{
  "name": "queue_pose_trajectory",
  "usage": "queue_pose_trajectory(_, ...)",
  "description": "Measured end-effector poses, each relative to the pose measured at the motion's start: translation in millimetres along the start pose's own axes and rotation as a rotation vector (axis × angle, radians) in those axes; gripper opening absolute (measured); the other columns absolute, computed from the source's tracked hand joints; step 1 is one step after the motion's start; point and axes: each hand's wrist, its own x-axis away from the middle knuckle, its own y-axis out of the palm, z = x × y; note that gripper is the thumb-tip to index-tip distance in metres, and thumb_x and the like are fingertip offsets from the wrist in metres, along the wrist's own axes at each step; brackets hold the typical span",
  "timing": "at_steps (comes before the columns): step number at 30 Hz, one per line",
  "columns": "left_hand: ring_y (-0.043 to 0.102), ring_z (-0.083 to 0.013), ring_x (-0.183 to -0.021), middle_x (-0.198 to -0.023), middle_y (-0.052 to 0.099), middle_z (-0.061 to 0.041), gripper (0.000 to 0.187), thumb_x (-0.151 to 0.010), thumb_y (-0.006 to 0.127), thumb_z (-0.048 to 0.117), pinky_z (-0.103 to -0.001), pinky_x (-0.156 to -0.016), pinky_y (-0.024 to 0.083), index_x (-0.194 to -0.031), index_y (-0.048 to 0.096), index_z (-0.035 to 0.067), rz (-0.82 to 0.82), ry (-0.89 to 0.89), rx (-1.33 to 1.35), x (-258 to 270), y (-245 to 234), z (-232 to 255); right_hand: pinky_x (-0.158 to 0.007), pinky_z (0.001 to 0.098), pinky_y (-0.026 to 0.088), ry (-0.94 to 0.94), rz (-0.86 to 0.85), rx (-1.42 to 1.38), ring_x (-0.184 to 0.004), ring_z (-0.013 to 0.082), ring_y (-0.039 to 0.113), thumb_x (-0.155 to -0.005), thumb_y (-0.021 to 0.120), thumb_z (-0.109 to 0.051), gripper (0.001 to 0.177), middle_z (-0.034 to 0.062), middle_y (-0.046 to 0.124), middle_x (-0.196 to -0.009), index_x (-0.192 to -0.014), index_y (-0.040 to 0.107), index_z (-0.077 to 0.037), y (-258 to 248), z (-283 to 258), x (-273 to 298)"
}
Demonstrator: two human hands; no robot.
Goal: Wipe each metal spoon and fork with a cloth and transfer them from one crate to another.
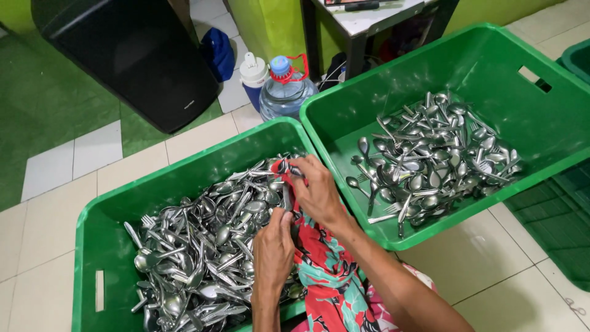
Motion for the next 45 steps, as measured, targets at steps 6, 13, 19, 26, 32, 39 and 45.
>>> queue_pose_trajectory(6,0.056,-0.0259,-0.043,-0.063,0.069,-0.014,0.013,-0.101,0.05,0.016,-0.046,-0.047,0.044,-0.093,0.055,0.007,0.061,-0.037,0.025,-4,6,-4,-0.055,0.0317,0.046,-0.043,-0.025,-0.047,-0.064,0.0175,0.054,-0.078,0.061,0.007,0.035,0.0077,0.059,-0.092,-0.112,0.067,0.0,0,-18,14)
queue_pose_trajectory(13,0.055,-0.0177,-0.04,-0.058,0.066,-0.004,0.016,-0.101,0.052,0.02,-0.039,-0.042,0.043,-0.095,0.062,0.011,0.029,0.014,0.047,-1,-3,7,-0.062,0.0329,0.05,0.175,-0.017,-0.012,-0.067,0.0191,0.059,-0.089,0.063,-0.007,0.022,0.0089,0.068,-0.089,-0.108,0.073,-0.003,-4,20,-10)
queue_pose_trajectory(19,0.054,-0.02,-0.046,-0.064,0.065,-0.006,0.008,-0.101,0.054,0.014,-0.041,-0.044,0.045,-0.094,0.058,0.01,0.157,0.067,-0.157,-8,12,5,-0.062,0.033,0.051,0.262,-0.026,-0.138,-0.068,0.0186,0.059,-0.093,0.063,-0.022,0.024,0.0068,0.066,-0.082,-0.106,0.072,-0.004,-9,-13,7)
queue_pose_trajectory(26,0.064,-0.0202,-0.062,-0.079,0.066,-0.008,0.008,-0.092,0.064,0.008,-0.04,-0.057,0.055,-0.086,0.059,0.005,0.195,0.141,-0.321,-8,22,-1,-0.056,0.0333,0.05,0.451,-0.145,-0.031,-0.056,0.0153,0.05,-0.084,0.076,-0.031,0.035,0.0034,0.059,-0.063,-0.074,0.056,-0.004,-8,-4,6)
queue_pose_trajectory(32,0.057,-0.0215,-0.079,-0.089,0.063,-0.01,0.02,-0.088,0.067,0.015,-0.038,-0.076,0.054,-0.103,0.067,0.002,0.101,0.182,-0.257,-5,17,4,-0.043,0.037,0.048,0.392,-0.045,0.099,-0.045,0.02,0.052,-0.08,0.063,-0.013,0.012,0.0078,0.057,-0.056,-0.073,0.06,-0.003,1,16,6)
queue_pose_trajectory(39,0.062,-0.023,-0.084,-0.105,0.066,-0.01,0.041,-0.09,0.063,0.018,-0.044,-0.078,0.054,-0.128,0.049,0.009,-0.357,-0.101,0.083,-1,20,12,-0.045,0.0239,0.041,0.545,0.05,-0.308,-0.052,0.0096,0.051,-0.085,0.062,0.0,0.015,0.001,0.062,-0.067,-0.096,0.071,-0.001,-11,38,1)
queue_pose_trajectory(45,0.059,-0.0172,-0.067,-0.088,0.067,-0.003,0.024,-0.084,0.074,0.031,-0.037,-0.065,0.052,-0.094,0.065,0.012,-0.305,-0.082,0.061,-10,7,17,-0.049,0.0225,0.04,0.562,0.061,-0.397,-0.056,0.0078,0.049,-0.087,0.064,-0.001,0.013,0.0004,0.064,-0.071,-0.096,0.073,0.0,-16,32,3)
